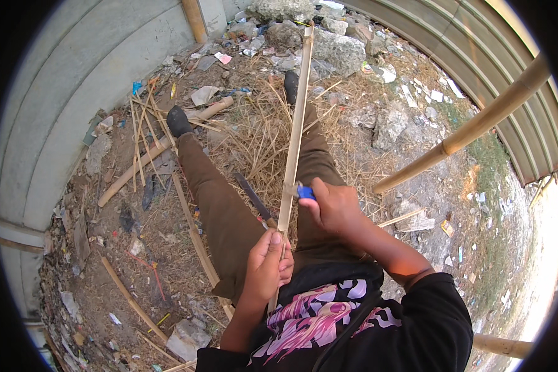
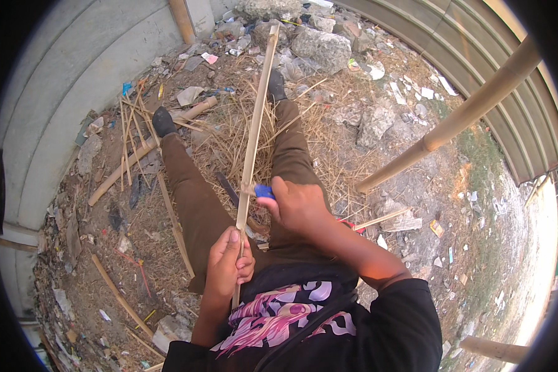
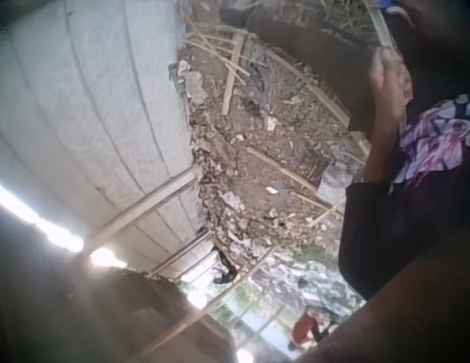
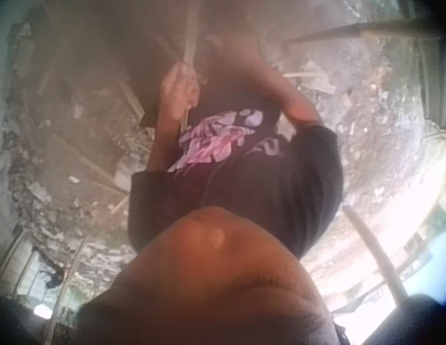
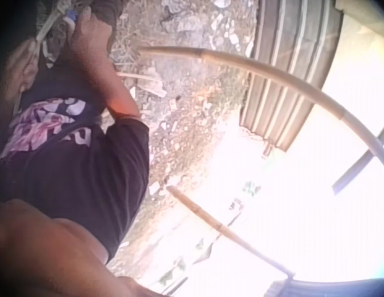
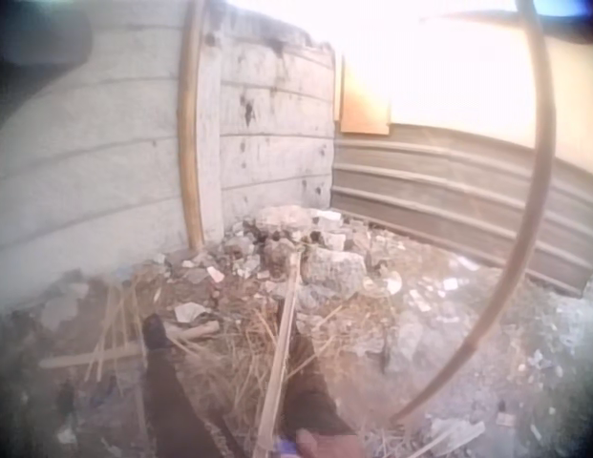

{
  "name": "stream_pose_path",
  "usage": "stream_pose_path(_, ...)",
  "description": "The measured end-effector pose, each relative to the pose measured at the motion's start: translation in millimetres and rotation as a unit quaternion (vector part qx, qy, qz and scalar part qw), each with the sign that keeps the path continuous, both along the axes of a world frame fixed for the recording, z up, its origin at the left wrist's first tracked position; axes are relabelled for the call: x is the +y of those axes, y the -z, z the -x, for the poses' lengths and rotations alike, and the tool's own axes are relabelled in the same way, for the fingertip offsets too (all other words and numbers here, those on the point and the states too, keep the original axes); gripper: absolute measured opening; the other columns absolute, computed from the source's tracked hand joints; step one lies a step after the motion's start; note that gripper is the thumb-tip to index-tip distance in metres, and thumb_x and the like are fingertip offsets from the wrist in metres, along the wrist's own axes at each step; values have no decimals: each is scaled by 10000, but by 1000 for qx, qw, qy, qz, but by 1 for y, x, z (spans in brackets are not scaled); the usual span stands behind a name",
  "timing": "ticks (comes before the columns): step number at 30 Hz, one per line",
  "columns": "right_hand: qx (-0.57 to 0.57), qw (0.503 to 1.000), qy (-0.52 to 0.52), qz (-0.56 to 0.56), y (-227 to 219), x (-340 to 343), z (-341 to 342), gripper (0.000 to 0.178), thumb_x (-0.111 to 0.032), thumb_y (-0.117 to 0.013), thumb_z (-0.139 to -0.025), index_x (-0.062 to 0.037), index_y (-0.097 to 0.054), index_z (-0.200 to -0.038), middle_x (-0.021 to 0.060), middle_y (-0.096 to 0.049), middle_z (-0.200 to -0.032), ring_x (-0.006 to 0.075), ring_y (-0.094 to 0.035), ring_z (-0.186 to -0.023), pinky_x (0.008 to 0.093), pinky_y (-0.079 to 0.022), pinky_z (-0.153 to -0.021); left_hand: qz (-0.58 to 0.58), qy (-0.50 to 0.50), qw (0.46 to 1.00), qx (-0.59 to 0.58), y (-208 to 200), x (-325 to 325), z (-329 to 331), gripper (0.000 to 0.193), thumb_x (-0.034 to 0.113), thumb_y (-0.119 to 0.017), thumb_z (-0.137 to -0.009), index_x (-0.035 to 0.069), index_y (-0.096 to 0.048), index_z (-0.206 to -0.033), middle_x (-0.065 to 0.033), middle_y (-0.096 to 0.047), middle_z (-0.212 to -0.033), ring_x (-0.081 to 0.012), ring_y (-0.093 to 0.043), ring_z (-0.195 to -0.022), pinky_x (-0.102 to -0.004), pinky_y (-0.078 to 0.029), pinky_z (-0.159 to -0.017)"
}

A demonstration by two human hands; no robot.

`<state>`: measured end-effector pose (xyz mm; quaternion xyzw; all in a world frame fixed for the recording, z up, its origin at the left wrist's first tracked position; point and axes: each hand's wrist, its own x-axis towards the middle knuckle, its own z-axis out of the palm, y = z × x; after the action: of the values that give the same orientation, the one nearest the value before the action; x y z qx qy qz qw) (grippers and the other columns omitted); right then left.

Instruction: The person sits on the ground and uses a utility knife to shave and sharpen a thin wooden stick. They rotate the stick to smooth its surface and then use a machete to further refine the tip.

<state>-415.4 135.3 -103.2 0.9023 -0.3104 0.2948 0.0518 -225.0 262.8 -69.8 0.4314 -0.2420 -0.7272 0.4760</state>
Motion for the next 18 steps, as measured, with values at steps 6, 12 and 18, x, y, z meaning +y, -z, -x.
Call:
stream_pose_path(6,-22,999,20,36,-6,-30,13,493,-553,-600,-959,-105,-491,-784,54,-513,-608,253,-570,-467,378,-420,-408,-4,6,1000,-12,-2,-1,7,333,383,-384,-1125,94,-468,-983,33,-366,-627,-34,-308,-461,-209,-269,-412)
stream_pose_path(12,-16,973,232,-7,-27,-93,21,440,-489,-542,-1022,-82,-519,-855,93,-603,-619,310,-606,-490,421,-437,-431,-24,32,999,14,1,0,16,351,395,-368,-1126,99,-464,-964,31,-362,-632,-31,-308,-465,-200,-260,-403)
stream_pose_path(18,-11,982,144,120,-30,-137,7,418,-486,-557,-1015,-101,-522,-856,68,-595,-580,302,-602,-475,409,-431,-415,6,-22,1000,-2,3,-8,7,329,369,-360,-1131,106,-466,-963,34,-365,-630,-30,-300,-462,-199,-254,-395)
